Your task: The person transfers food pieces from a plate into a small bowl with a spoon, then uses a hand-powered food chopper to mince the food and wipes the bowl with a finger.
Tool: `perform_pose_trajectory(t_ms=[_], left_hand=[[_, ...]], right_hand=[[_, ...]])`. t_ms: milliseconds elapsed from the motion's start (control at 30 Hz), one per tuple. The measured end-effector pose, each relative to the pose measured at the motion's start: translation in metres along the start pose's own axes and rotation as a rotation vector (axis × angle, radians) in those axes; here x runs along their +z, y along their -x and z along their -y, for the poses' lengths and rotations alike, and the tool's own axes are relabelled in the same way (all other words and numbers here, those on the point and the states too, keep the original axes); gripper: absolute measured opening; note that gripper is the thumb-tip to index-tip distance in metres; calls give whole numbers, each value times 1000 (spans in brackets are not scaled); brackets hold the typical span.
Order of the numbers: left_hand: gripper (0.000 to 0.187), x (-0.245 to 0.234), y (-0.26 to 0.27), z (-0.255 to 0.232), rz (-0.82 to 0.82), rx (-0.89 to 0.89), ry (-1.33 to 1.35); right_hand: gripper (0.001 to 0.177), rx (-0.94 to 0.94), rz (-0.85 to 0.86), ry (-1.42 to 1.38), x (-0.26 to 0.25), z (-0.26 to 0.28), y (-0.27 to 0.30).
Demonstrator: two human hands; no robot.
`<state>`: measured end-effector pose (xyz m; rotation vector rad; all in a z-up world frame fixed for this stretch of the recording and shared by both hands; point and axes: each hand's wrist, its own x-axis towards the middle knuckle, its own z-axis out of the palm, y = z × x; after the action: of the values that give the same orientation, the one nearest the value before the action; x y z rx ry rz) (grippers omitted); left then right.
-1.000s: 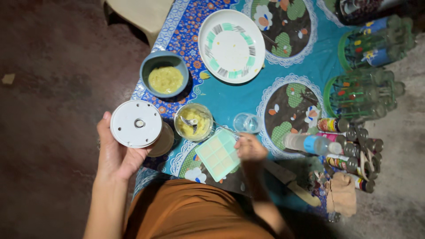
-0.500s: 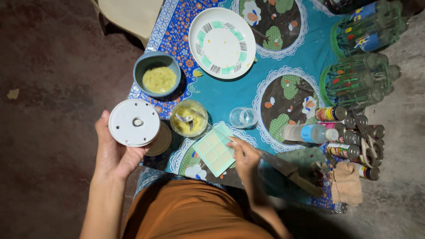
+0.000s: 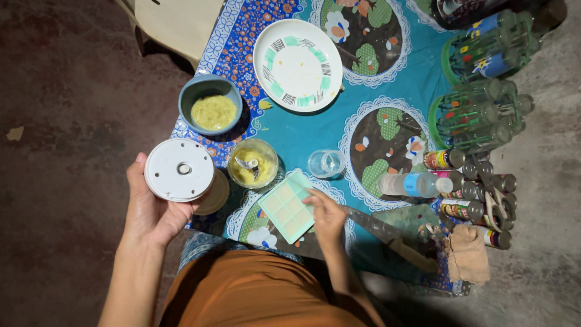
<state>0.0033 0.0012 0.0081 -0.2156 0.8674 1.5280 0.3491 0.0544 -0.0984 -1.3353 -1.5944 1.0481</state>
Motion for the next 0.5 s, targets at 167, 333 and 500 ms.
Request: perform_pose_trajectory(t_ms=[167, 333, 500], left_hand=[[66, 4, -1, 1, 25, -1, -26], [66, 8, -2, 3, 5, -14, -30], [67, 10, -4, 6, -4, -21, -28]], right_hand=[[24, 64, -34, -71, 3, -1, 0], [22, -98, -5, -36, 5, -8, 0], [22, -153, 30, -75, 5, -19, 2]])
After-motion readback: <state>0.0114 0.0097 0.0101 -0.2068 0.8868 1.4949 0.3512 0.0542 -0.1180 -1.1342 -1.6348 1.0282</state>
